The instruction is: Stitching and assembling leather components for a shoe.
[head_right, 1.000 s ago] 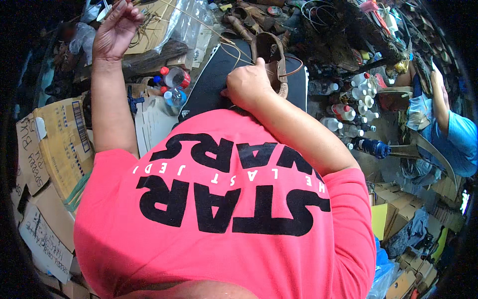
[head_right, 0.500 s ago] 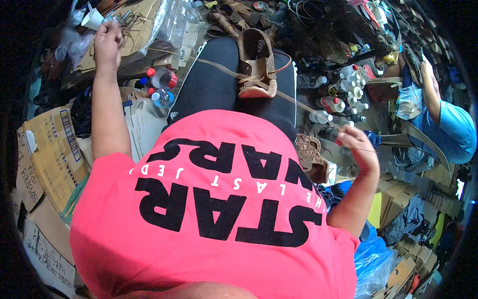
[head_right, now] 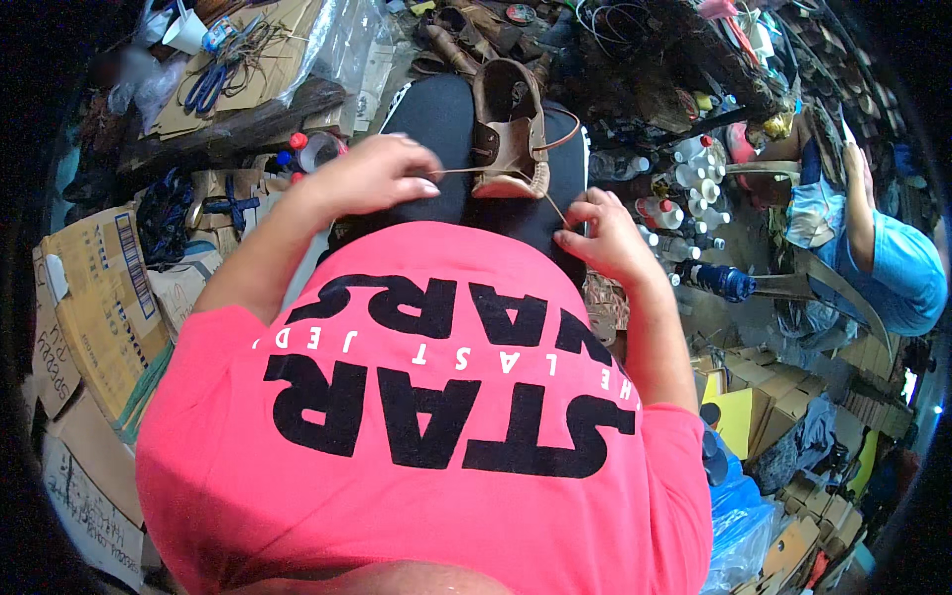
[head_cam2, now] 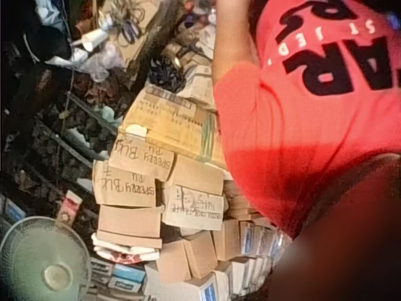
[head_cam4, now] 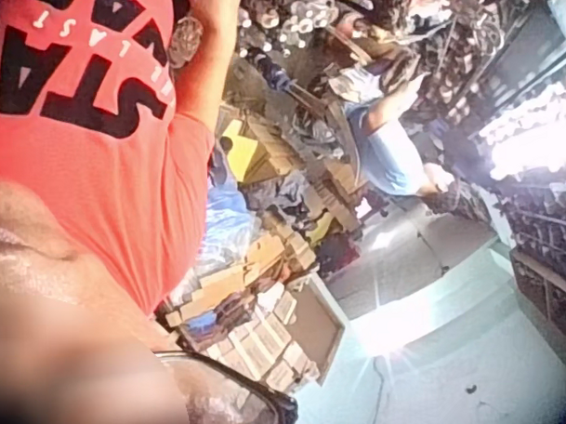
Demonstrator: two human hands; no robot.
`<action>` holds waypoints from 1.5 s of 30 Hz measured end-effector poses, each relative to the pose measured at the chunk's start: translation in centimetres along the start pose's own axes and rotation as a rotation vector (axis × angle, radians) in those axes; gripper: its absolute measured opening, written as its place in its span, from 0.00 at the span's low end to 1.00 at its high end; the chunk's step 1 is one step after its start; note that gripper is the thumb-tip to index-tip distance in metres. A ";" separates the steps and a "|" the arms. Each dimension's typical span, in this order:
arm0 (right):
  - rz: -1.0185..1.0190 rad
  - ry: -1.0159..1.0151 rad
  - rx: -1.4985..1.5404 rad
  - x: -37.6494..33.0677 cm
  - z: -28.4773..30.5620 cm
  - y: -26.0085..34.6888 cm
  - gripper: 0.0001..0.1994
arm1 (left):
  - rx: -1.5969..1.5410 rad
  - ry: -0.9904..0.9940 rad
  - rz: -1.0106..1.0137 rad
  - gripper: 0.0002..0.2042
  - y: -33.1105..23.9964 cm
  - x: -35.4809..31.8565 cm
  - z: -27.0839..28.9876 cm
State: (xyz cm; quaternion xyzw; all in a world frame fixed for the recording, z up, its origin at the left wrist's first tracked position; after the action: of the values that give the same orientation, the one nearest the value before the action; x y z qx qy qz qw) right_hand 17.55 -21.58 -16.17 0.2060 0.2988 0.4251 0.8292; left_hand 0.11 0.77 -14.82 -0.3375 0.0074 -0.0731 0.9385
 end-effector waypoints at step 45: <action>-0.024 0.102 0.976 -5.5 7.4 1.9 0.20 | 0.014 0.102 -0.471 0.07 -13.6 3.7 5.1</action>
State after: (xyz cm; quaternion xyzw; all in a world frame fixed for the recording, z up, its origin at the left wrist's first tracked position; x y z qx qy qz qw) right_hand 18.86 -25.69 -7.86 0.5462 0.5058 0.2355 0.6248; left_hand 2.30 -6.92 -2.15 -0.3193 -0.0249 -0.3070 0.8962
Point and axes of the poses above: each hand's wrist, its own x-axis towards the middle knuckle, its own z-axis out of the back of the hand, y = z × x, the point moved 5 cm from there along x, towards the middle knuckle, and after that the axes turned 12 degrees about -z, right-handed, at the moved point
